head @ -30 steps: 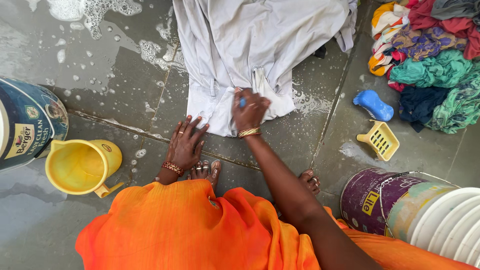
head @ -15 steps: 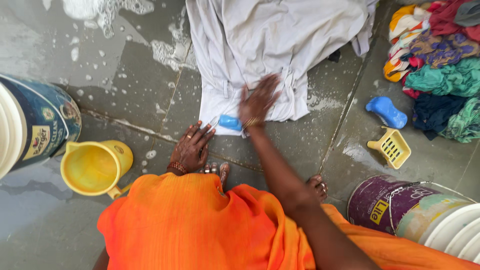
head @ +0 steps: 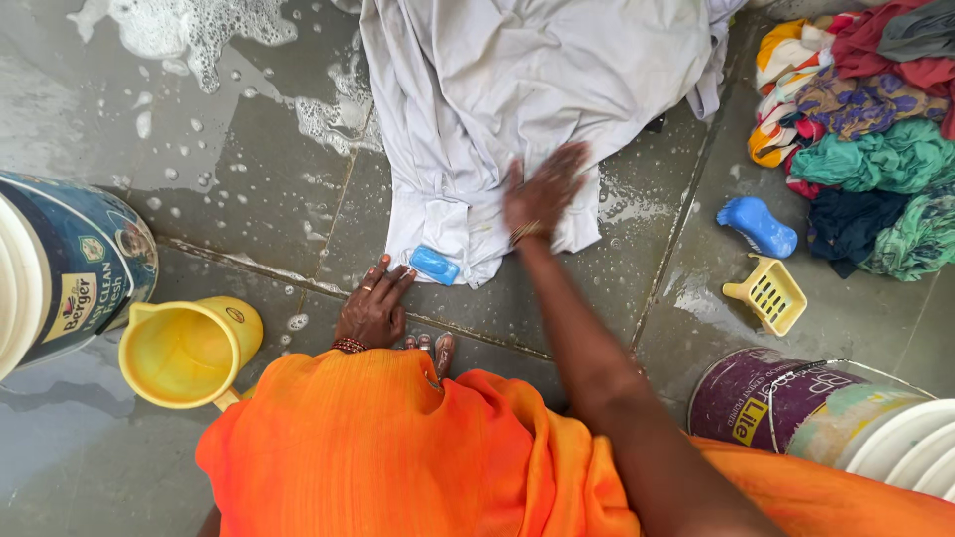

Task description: The person washes a white garment on the floor by applying soap, rubbing the fabric with their hands, and using a small brush to scrub different areas.

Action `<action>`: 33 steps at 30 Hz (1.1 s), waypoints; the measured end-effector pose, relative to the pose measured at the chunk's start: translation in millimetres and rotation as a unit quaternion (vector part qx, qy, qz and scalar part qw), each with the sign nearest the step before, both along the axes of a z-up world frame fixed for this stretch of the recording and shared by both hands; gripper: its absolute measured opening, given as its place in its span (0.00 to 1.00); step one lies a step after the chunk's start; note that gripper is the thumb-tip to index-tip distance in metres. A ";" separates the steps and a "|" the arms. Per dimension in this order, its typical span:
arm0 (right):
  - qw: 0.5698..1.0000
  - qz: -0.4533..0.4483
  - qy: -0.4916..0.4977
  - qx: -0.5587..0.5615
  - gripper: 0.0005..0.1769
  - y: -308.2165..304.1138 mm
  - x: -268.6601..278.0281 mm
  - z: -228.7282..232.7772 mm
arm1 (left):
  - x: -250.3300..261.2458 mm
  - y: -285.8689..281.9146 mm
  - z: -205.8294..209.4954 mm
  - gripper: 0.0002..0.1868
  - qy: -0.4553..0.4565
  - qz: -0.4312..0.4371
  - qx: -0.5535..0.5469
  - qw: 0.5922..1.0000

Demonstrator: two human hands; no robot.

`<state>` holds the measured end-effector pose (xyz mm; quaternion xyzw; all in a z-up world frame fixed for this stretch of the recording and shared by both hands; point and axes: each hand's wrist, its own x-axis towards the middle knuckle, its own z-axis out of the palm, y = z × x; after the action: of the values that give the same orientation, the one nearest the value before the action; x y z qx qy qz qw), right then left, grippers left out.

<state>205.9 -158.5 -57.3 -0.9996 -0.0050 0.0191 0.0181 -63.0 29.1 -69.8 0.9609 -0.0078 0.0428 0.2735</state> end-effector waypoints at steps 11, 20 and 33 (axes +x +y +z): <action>0.988 0.129 0.069 -0.045 0.53 -22.9 29.3 32.7 | -9.5 -1.7 -4.0 0.29 -0.040 0.023 0.022 0.999; 0.955 0.257 0.077 0.122 0.56 71.8 -138.6 -13.5 | -7.8 -1.3 -10.9 0.26 0.004 0.071 -0.006 0.997; 0.978 0.108 -0.171 -0.049 0.31 -107.6 5.8 -3.0 | -6.0 1.2 -2.1 0.26 -0.021 0.030 0.001 0.999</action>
<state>211.8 -266.1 -60.4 -0.9813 -0.1150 -0.1504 -0.0338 -69.0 30.2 -71.9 0.9598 0.0152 0.0710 0.2712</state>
